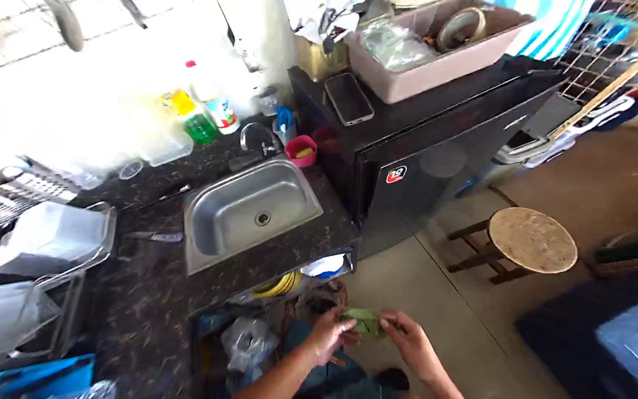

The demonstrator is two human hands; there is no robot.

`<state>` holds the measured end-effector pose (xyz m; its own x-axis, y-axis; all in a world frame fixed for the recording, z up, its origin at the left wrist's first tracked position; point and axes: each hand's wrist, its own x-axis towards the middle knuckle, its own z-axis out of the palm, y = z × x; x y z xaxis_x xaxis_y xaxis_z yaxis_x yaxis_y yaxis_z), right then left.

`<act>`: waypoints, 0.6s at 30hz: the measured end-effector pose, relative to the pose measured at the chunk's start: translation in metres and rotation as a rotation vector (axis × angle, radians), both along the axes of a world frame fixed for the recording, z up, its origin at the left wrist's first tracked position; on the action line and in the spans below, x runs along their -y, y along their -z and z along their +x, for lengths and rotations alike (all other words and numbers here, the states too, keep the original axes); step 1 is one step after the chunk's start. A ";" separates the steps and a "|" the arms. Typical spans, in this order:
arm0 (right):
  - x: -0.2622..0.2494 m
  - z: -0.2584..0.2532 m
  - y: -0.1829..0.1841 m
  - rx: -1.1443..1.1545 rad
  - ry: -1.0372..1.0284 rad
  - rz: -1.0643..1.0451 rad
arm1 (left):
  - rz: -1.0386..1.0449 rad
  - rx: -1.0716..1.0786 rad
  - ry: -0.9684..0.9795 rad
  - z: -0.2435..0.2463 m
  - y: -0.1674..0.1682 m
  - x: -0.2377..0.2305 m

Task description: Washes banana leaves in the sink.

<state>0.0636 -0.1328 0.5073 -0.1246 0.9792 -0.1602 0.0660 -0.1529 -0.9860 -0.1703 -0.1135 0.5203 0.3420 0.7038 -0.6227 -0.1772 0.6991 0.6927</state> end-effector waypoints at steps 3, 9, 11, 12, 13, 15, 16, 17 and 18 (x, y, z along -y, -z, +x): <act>-0.013 -0.009 -0.048 -0.125 -0.104 -0.078 | 0.192 -0.225 -0.156 -0.043 -0.068 0.015; -0.073 -0.077 -0.087 -0.213 -0.276 -0.152 | 0.355 -0.101 -0.751 -0.130 -0.131 -0.004; -0.094 -0.117 -0.095 -0.226 -0.348 -0.134 | 0.389 -0.049 -0.803 -0.162 -0.138 -0.018; -0.106 -0.137 -0.097 -0.220 -0.376 -0.125 | 0.420 -0.037 -0.796 -0.180 -0.142 -0.028; -0.122 -0.156 -0.098 -0.212 -0.399 -0.120 | 0.463 -0.030 -0.782 -0.198 -0.146 -0.041; -0.154 -0.191 -0.097 -0.184 -0.428 -0.128 | 0.535 -0.001 -0.764 -0.233 -0.158 -0.072; -0.170 -0.206 -0.100 -0.156 -0.427 -0.135 | 0.567 0.034 -0.751 -0.247 -0.168 -0.088; -0.187 -0.217 -0.107 -0.100 -0.414 -0.133 | 0.598 0.082 -0.727 -0.260 -0.177 -0.102; -0.206 -0.230 -0.115 -0.012 -0.388 -0.123 | 0.629 0.141 -0.702 -0.273 -0.186 -0.114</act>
